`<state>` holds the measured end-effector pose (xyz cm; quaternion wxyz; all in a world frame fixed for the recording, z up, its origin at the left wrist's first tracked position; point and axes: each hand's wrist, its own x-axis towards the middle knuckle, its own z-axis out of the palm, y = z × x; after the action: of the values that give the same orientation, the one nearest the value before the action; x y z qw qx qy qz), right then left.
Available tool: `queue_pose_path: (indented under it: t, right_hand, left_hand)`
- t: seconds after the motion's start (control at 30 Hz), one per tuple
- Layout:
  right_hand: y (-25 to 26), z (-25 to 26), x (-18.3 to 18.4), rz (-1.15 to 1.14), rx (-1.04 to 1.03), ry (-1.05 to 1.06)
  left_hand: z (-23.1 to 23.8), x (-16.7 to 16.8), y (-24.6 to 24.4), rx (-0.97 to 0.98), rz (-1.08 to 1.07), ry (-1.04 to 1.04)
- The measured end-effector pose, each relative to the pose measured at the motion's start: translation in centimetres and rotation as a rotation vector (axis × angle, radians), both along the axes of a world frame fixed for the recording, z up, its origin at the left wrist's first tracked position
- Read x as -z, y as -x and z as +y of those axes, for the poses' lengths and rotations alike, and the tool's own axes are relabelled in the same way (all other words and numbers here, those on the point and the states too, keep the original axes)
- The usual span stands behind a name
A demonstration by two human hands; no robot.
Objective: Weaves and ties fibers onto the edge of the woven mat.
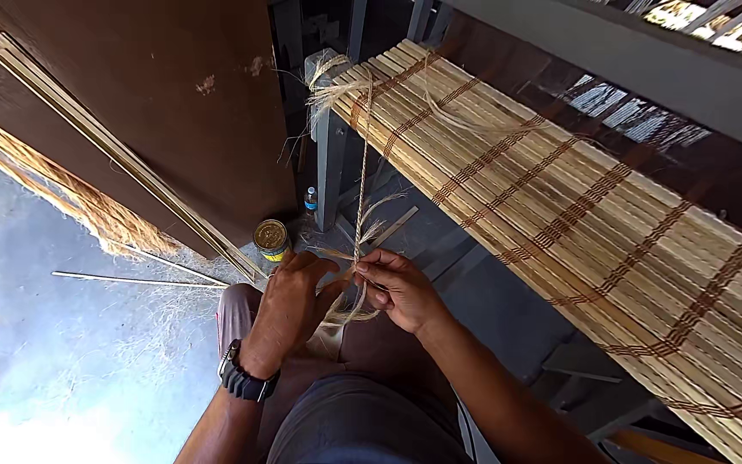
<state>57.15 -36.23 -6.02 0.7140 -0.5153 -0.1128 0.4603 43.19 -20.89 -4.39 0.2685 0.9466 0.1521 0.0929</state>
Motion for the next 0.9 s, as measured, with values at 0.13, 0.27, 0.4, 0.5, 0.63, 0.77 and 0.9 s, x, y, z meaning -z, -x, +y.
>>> queue_pose_path:
  t: [0.13,0.27,0.4,0.5,0.63,0.77,0.9]
  right_hand:
    - [-0.2,-0.3,0.2,-0.023,-0.018,0.024]
    - [-0.3,0.1,0.5,-0.024,-0.055,0.027]
    - [0.0,0.7,0.6,-0.03,-0.059,0.007]
    - [0.2,0.5,0.9,-0.089,-0.014,0.006]
    - [0.8,0.6,1.9,-0.173,0.049,-0.02]
    - [1.7,1.2,1.9,-0.334,0.121,-0.07]
    - [1.5,0.7,1.9,-0.551,0.159,-0.016]
  left_hand:
    - [2.2,0.7,-0.6,0.076,-0.034,0.12]
    - [3.3,1.2,-1.8,0.003,-0.145,-0.034]
    - [2.5,2.2,-2.1,-0.133,-0.217,-0.13]
    - [1.3,1.8,-0.4,-0.307,-0.356,-0.12]
    - [-1.1,-0.1,1.8,-0.251,-0.302,0.142]
    - [-1.4,1.2,0.8,-0.068,-0.112,0.437]
    - [-1.4,2.1,-0.9,-0.038,-0.135,0.698]
